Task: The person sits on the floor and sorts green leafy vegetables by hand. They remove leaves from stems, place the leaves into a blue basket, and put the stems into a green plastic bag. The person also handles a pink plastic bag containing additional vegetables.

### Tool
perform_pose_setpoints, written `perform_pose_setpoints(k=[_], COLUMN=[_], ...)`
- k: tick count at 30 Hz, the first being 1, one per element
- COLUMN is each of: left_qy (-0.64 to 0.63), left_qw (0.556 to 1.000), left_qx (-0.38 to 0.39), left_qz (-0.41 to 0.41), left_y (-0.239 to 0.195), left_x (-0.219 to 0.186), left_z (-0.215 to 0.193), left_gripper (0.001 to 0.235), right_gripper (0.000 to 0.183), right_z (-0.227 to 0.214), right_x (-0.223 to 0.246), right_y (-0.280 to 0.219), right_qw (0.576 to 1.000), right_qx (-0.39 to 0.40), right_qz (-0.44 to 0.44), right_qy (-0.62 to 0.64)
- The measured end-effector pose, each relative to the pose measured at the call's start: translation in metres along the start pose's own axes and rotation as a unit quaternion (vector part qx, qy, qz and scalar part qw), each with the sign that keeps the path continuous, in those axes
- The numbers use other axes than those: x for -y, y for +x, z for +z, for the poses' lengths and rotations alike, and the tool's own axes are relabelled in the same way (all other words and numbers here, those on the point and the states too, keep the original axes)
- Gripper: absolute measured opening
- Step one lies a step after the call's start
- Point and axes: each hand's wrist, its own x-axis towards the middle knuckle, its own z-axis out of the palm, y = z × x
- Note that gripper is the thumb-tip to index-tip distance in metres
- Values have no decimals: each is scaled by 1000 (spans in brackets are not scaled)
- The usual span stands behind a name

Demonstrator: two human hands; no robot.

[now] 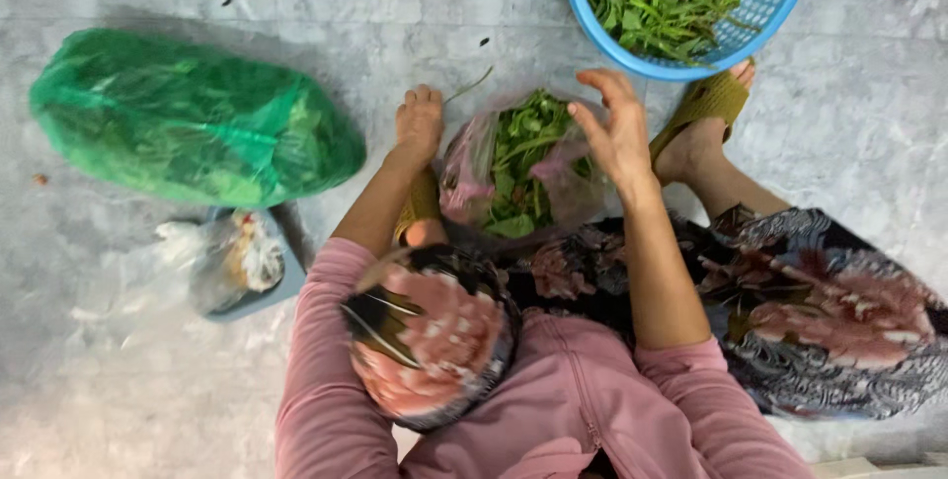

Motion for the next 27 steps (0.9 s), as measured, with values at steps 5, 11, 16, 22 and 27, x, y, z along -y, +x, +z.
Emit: perform_pose_setpoints(k=[5,11,16,22,27], left_qy=[-177,-175,-88,-101,163], left_qw=[981,981,995,951,889], left_qx=[-68,-51,8,-262,-325], left_qz=[-48,57,34,-132,-278], left_y=[50,130,141,196,138], left_x=[19,-26,-40,131,300], left_z=[32,64,81,-7,-57], left_gripper=[25,18,9,15,22], right_gripper=[38,38,40,40,41], right_z=[-1,10,12,13,23], right_x=[-15,-19,-3,-2,-9], right_y=[29,49,56,61,62], right_qw=[999,998,999,999,999], right_qx=[-43,-41,-19,-23,-3], right_qz=[19,25,42,38,31], right_qy=[27,41,10,-8,-31])
